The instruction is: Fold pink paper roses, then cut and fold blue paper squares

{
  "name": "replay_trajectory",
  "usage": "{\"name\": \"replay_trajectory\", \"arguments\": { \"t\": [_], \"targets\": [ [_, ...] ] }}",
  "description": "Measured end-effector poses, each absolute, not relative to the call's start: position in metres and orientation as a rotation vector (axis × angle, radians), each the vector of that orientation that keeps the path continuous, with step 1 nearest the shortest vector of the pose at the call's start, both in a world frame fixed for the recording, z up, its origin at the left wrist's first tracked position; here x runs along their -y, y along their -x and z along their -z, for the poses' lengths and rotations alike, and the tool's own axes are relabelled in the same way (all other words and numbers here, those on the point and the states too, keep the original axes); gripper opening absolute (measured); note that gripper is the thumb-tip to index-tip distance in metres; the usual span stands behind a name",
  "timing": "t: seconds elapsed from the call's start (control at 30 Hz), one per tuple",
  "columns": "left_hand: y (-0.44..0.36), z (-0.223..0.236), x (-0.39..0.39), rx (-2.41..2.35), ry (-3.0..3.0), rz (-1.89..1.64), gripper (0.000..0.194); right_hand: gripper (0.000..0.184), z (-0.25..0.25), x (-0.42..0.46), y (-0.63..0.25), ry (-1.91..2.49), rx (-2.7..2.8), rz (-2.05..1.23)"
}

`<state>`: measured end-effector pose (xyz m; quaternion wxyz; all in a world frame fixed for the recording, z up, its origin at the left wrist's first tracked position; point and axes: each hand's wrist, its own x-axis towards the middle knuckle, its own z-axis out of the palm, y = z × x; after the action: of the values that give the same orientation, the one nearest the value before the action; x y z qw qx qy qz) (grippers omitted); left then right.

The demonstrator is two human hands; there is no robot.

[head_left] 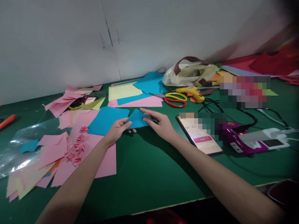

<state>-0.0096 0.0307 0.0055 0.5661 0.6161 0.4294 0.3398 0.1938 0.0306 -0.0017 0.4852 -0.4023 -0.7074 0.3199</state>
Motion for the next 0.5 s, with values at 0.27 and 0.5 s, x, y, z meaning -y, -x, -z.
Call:
{"name": "replay_trajectory", "arguments": {
  "t": [0.27, 0.5],
  "targets": [
    [0.0097, -0.0042, -0.0328, -1.005, -1.434, -0.833, 0.034, 0.035, 0.0, -0.0289, -0.1933, 0.903, 1.779, -0.611],
    [0.0095, -0.0037, -0.0329, -1.025, -1.439, -0.823, 0.035, 0.031, 0.0037, -0.0298, -0.1924, 0.904, 1.816, -0.526]
  ]
}}
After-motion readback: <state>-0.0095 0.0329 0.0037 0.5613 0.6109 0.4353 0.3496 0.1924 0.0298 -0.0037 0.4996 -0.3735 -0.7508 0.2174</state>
